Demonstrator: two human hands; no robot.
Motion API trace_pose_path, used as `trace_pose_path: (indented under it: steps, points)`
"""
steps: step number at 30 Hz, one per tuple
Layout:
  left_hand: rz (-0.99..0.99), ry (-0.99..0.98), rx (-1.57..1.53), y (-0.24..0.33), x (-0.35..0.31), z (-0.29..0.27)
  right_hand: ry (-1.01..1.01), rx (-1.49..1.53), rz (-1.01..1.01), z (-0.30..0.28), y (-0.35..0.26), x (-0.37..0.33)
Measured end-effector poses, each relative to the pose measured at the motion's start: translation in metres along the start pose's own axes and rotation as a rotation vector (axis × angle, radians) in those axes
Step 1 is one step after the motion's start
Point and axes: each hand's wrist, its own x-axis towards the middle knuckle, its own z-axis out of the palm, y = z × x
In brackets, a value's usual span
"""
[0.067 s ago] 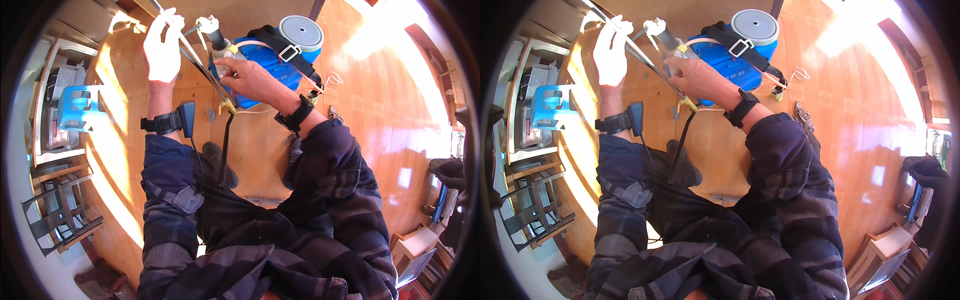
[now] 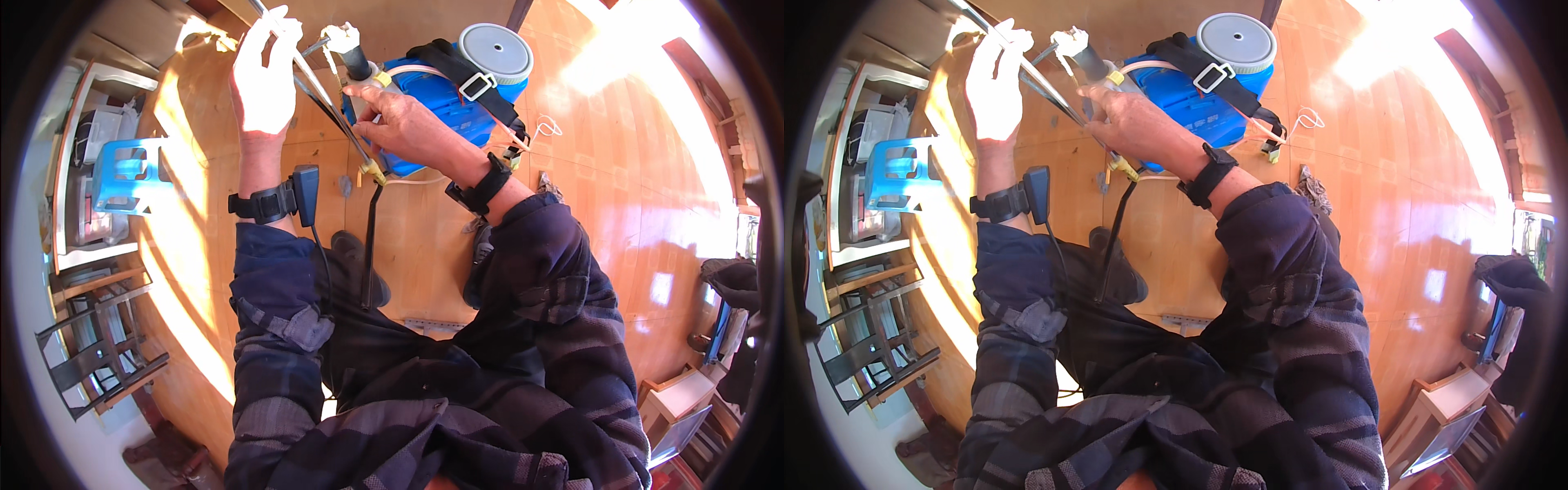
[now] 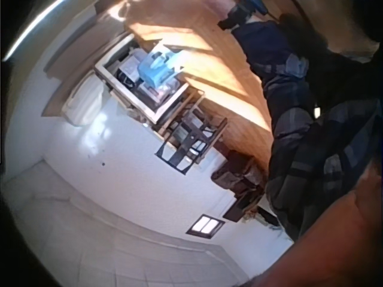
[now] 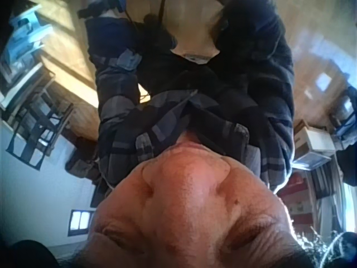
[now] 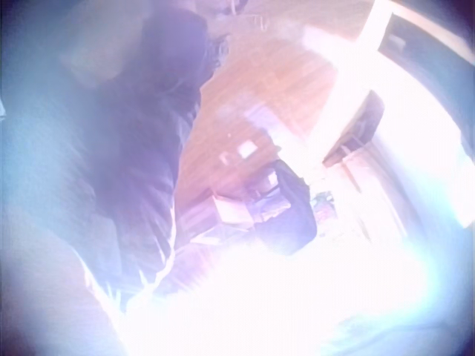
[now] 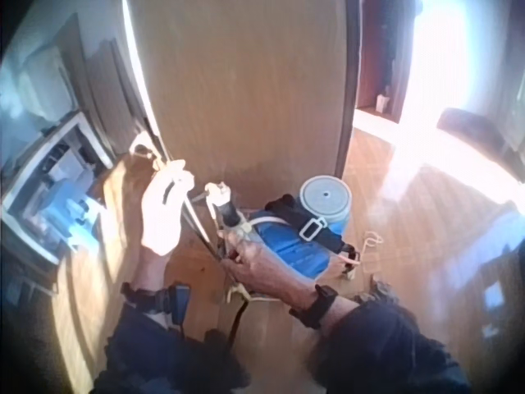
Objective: The person assembles a blue backpack sprayer while sitting on the floor. They attach a hose to the tank, connect a metal wand, and secure the components with a white string.
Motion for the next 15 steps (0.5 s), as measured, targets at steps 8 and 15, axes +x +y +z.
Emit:
trace_pose_path:
  steps: [8, 15]
  points:
    - [0.144, -0.089, 0.098, 0.015, 0.0, 0.004, 0.035, -0.145, 0.015, 0.018, -0.008, 0.033]
    - [0.313, -0.049, 0.386, 0.0, -0.009, -0.012, 0.186, -0.305, -0.239, 0.034, 0.004, 0.047]
